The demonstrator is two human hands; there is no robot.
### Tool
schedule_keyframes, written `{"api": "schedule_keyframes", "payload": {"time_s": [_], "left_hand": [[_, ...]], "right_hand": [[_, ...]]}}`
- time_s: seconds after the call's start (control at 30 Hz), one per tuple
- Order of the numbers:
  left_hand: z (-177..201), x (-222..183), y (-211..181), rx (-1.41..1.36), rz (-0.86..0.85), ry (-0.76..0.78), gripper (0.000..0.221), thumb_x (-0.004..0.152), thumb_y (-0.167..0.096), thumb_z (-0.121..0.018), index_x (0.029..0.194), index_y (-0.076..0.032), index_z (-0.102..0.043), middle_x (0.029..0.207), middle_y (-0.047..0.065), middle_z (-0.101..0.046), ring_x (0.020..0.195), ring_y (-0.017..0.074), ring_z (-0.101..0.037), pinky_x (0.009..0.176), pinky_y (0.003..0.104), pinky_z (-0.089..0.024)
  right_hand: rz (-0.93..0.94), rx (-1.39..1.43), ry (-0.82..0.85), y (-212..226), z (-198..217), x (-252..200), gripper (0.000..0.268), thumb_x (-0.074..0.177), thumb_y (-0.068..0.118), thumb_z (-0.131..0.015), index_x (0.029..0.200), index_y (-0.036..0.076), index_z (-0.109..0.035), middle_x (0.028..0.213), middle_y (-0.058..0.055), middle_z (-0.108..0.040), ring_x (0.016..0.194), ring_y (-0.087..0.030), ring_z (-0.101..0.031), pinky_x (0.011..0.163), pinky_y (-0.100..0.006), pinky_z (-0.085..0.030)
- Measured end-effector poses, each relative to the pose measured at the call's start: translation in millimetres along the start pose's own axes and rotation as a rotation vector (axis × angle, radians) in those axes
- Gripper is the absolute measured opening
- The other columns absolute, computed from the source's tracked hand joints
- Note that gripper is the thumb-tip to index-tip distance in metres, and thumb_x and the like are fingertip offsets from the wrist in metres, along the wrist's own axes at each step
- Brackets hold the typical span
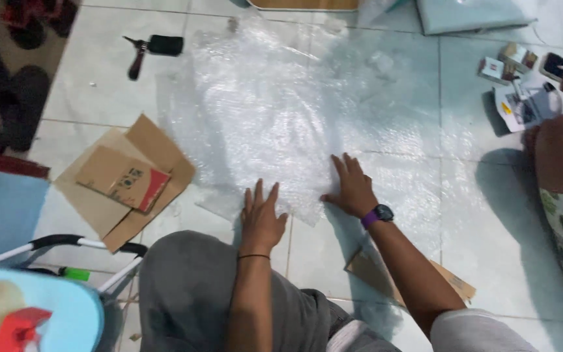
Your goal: A person prepares a package by folding cardboard, sealing it with adhesive tape, and wrapping it in protective bubble wrap.
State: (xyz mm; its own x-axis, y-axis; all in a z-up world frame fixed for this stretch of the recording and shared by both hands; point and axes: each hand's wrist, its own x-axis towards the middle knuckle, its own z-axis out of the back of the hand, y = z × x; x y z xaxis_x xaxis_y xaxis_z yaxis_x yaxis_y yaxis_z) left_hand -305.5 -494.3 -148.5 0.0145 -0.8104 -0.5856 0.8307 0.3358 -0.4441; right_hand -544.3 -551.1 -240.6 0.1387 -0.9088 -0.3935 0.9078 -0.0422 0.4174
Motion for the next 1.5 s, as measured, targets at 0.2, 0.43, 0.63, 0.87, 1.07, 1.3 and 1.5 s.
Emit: {"api": "schedule_keyframes", "payload": {"time_s": [0.2,0.43,0.63,0.87,1.07,1.3,1.5], "left_hand": [[2.9,1.4,0.0,0.036,0.060,-0.020,0.065,0.100,-0.028,-0.062,0.160,-0.023,-0.039,0.172,0.011,-0.020,0.160,0.0360,-0.014,0.123,0.057,-0.025],[18.5,-21.9,-35.8,-0.368,-0.081,-0.230,0.049,0.101,-0.014,-0.059,0.149,-0.007,-0.052,0.160,0.022,-0.036,0.154,0.0429,-0.026,0.122,0.055,-0.029],[14.4,-22.1,-39.9,-0.848,-0.089,-0.150,0.050,0.106,-0.016,-0.051,0.151,0.003,-0.042,0.153,0.035,-0.042,0.148,0.0500,-0.035,0.119,0.055,-0.038],[7.0,-1.1,-16.5,-1.091,-0.063,0.025,0.065,0.111,-0.037,-0.039,0.164,-0.009,-0.017,0.165,0.031,-0.027,0.156,0.0482,-0.019,0.117,0.059,-0.030],[-7.9,27.1,-2.8,-1.372,-0.057,0.222,0.072,0.107,-0.046,-0.044,0.167,-0.021,-0.013,0.167,0.022,-0.032,0.157,0.0387,-0.024,0.115,0.052,-0.030],[-57.5,60.5,-10.8,-1.221,0.147,0.620,0.092,0.098,-0.075,-0.045,0.167,-0.027,-0.008,0.164,0.018,-0.038,0.151,0.0394,-0.038,0.117,0.061,-0.035],[-36.7,47.8,-14.8,-1.286,-0.010,0.955,0.069,0.108,-0.053,-0.048,0.163,-0.015,-0.029,0.138,0.019,-0.066,0.120,0.0301,-0.068,0.093,0.038,-0.056]], "right_hand": [[0.038,0.095,-0.039,-5.7,13.0,-12.2,0.071,0.096,0.021,-0.066,0.160,0.018,-0.033,0.159,-0.016,-0.044,0.149,-0.040,-0.037,0.117,-0.059,-0.036],[0.014,0.723,-0.180,22.7,81.7,-37.7,0.043,0.106,0.017,-0.044,0.149,0.012,-0.050,0.145,-0.018,-0.059,0.138,-0.037,-0.052,0.115,-0.056,-0.040],[0.235,1.486,-0.061,59.2,106.3,-47.3,0.044,0.105,0.032,-0.046,0.146,0.017,-0.050,0.152,-0.014,-0.055,0.139,-0.035,-0.052,0.112,-0.059,-0.041],[-0.004,2.095,0.111,46.5,180.4,-43.0,0.046,0.103,0.031,-0.050,0.148,0.022,-0.053,0.157,-0.011,-0.054,0.138,-0.037,-0.057,0.094,-0.067,-0.055],[-0.263,1.937,-0.239,101.9,227.0,-57.3,0.058,0.109,0.031,-0.017,0.166,0.017,-0.013,0.174,-0.009,-0.011,0.160,-0.031,-0.006,0.122,-0.065,0.003],[-0.386,2.353,-0.341,-1.0,201.8,-36.5,0.023,0.106,0.019,-0.055,0.123,0.007,-0.064,0.115,-0.012,-0.073,0.109,-0.029,-0.076,0.090,-0.044,-0.069],[-0.071,2.360,0.260,-37.1,203.7,-25.2,0.034,0.114,0.035,-0.048,0.109,0.011,-0.071,0.086,-0.007,-0.071,0.085,-0.020,-0.074,0.071,-0.034,-0.066]]}}
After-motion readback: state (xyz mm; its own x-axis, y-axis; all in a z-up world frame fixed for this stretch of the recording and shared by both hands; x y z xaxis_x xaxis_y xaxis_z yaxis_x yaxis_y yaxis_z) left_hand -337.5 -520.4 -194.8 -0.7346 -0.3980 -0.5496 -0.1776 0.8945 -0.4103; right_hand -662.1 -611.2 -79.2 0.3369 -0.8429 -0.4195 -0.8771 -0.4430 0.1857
